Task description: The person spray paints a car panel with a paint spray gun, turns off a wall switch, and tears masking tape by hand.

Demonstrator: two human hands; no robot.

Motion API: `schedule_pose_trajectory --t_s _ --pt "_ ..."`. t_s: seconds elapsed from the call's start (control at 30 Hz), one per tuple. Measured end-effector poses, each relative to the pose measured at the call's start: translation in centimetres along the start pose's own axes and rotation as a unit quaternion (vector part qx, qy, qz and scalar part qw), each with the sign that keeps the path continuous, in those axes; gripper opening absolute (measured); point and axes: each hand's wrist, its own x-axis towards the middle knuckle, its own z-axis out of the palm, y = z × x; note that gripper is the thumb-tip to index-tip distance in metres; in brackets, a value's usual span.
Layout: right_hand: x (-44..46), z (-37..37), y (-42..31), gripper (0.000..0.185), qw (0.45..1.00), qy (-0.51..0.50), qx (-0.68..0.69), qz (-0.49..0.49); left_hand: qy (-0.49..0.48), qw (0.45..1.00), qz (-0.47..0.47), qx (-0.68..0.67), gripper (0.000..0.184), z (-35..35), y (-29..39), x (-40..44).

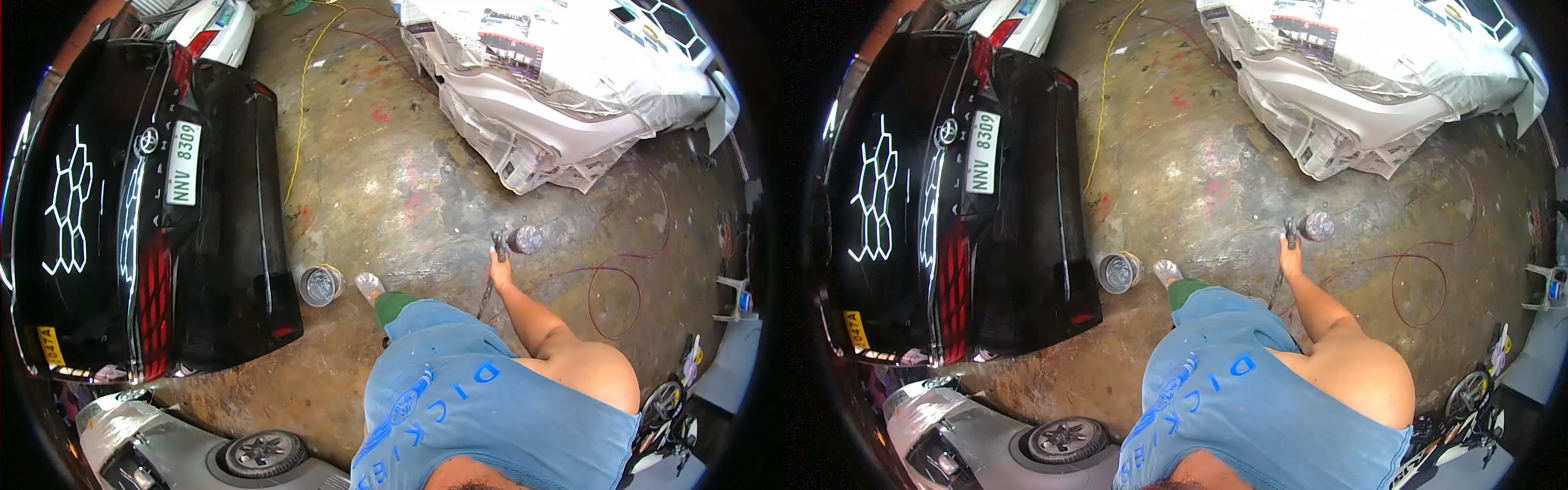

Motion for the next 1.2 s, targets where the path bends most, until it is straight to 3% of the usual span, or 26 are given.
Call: schedule_pose_trajectory --t_s 0.2,0.4,0.5,0.73,0.8,0.87,0.93,0.97,1.03,1.13,1.2 --pt "7.5 1.0 -11.6 0.053 0.985 0.077 0.109 -0.105 -0.019 1.0 -0.005 -0.009 0.035 -0.4 3.6 1.5" --pt "16.6 3.8 -21.2 0.047 0.967 0.148 0.177 -0.111 -0.04 0.996 -0.074 -0.008 0.037 -0.2 5.2 1.2" --pt "21.8 4.7 -23.7 0.047 0.977 0.144 0.14 -0.07 -0.043 0.992 -0.121 0.0 0.038 0.0 6.7 0.5" --pt "32.0 7.9 -25.2 0.046 0.968 0.171 0.125 -0.134 -0.034 0.984 -0.172 -0.011 0.041 3.3 17.0 3.1" --pt "32.1 8.1 -26.3 0.044 0.974 0.142 0.125 -0.123 -0.006 0.992 -0.127 0.018 0.042 5.4 21.3 4.5" --pt "32.2 8.4 -27.0 0.039 0.976 0.124 0.125 -0.131 0.046 0.987 0.001 0.151 0.049 9.4 30.3 4.6" --pt "31.6 8.3 -26.8 0.046 0.982 0.103 0.129 -0.088 0.055 0.928 0.164 0.329 0.044 12.8 36.7 5.3" --pt "31.1 7.9 -26.4 0.054 0.985 0.095 0.129 -0.065 0.016 0.913 0.198 0.356 0.042 14.3 39.2 5.8" --pt "29.7 7.2 -25.0 0.053 0.982 0.105 0.154 -0.031 -0.067 0.867 0.274 0.412 0.039 17.0 43.5 7.1" --pt "26.3 4.5 -25.0 0.046 0.973 0.12 0.195 -0.014 -0.227 0.777 0.267 0.523 0.034 20.7 47.7 8.7" --pt "25.2 2.7 -23.4 0.04 0.967 0.15 0.205 -0.002 -0.264 0.737 0.264 0.564 0.033 22.5 51.1 9.2"
